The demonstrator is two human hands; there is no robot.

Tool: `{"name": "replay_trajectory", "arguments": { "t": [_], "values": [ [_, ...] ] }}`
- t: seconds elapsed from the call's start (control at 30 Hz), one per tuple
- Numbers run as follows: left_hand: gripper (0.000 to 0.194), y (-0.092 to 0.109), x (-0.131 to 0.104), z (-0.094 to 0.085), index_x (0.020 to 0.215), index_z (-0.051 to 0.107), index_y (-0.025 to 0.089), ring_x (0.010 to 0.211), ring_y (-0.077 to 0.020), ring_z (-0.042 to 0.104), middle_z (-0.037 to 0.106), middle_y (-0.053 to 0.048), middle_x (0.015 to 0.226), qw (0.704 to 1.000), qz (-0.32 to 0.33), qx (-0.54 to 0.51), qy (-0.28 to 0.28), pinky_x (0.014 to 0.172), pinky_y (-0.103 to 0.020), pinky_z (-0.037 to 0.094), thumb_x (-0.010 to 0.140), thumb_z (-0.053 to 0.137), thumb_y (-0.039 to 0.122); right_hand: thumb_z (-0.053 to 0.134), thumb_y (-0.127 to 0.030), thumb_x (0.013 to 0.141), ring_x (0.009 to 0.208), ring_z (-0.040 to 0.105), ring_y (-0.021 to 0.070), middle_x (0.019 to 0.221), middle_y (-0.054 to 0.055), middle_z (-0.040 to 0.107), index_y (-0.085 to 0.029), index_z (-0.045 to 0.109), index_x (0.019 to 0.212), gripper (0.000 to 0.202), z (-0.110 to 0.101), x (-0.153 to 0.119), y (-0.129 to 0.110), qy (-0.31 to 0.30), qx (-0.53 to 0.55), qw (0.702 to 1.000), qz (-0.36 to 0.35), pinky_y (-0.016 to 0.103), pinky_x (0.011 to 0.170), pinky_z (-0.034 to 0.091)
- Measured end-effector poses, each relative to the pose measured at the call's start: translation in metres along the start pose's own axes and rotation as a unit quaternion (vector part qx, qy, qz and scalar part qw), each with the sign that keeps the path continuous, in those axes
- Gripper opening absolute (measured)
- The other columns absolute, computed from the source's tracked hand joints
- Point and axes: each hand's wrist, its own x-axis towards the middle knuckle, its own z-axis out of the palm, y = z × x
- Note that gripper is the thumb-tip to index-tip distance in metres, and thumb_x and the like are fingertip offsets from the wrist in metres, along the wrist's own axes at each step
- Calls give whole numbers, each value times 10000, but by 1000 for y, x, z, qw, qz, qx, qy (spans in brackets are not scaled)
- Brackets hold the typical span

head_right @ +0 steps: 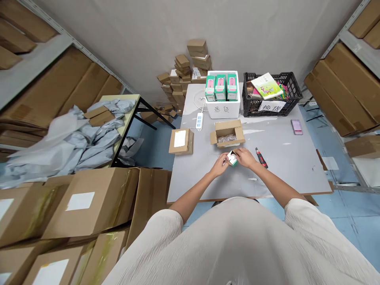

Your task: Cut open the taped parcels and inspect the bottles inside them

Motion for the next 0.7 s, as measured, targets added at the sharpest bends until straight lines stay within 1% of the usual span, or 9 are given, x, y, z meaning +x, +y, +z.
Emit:
{"name": "replay_trajectory", "arguments": {
  "t": [0.07,0.13,0.17,0.23,0.33,0.47,0.53,0.6,0.7],
  "values": [
    [366,-7,-1,-2,1201,580,236,1419,-285,555,525,-130,1572,1000,10,-2,-17,1143,-482,523,859,591,108,542,-143,990,1109,664,301,1175,138,742,-193,696,1294,344,0,-1,0,-1,3,1000,1,430,1019,516],
    [556,-12,0,-4,1378,546,240,1494,-319,501,465,-150,1641,999,22,13,-41,1186,-516,498,846,627,101,548,-149,984,1119,665,299,1192,134,743,-200,685,1303,351,1,-2,1,-1,17,1000,-3,427,1015,519],
    [618,-14,1,-5,1441,528,242,1520,-337,478,432,-158,1669,998,28,25,-53,1205,-530,484,850,650,111,552,-158,984,1116,667,298,1194,131,743,-203,686,1286,334,1,-3,1,-1,25,1000,-5,429,1014,520],
    [671,-17,3,-9,1504,522,252,1541,-368,457,378,-164,1705,995,38,58,-73,1234,-555,460,865,696,145,561,-173,978,1107,669,295,1188,127,744,-204,700,1210,272,0,-5,2,-3,43,999,-10,437,1020,523],
    [676,-19,8,-13,1523,540,272,1509,-383,497,361,-157,1712,989,45,106,-94,1239,-577,459,883,749,206,574,-153,938,1162,664,302,1231,129,734,-203,714,1108,226,0,-8,2,-11,63,998,-15,457,1063,517],
    [693,-21,14,-15,1512,557,290,1428,-385,574,399,-153,1670,983,46,142,-104,1200,-595,497,870,813,262,595,-138,897,1259,640,326,1336,141,705,-203,731,1116,266,-2,-11,1,-25,68,997,-18,492,1118,502],
    [693,-21,16,-14,1491,570,292,1362,-384,624,400,-152,1663,982,41,150,-107,1165,-600,524,852,839,275,605,-165,914,1273,636,333,1341,144,703,-208,737,1107,238,-4,-11,-1,-31,70,997,-19,507,1130,499],
    [700,-21,18,-13,1459,581,285,1304,-374,657,411,-153,1647,983,35,149,-105,1133,-589,549,822,872,287,623,-211,940,1287,633,339,1332,146,706,-212,737,1063,168,-5,-10,-3,-35,73,997,-17,514,1138,499],
    [746,-19,18,-11,1416,573,269,1274,-354,661,491,-150,1558,987,32,130,-87,1105,-556,567,761,930,286,653,-293,972,1306,634,340,1320,149,714,-216,713,975,98,-7,-7,-8,-33,83,996,-10,511,1147,500]
  ]
}}
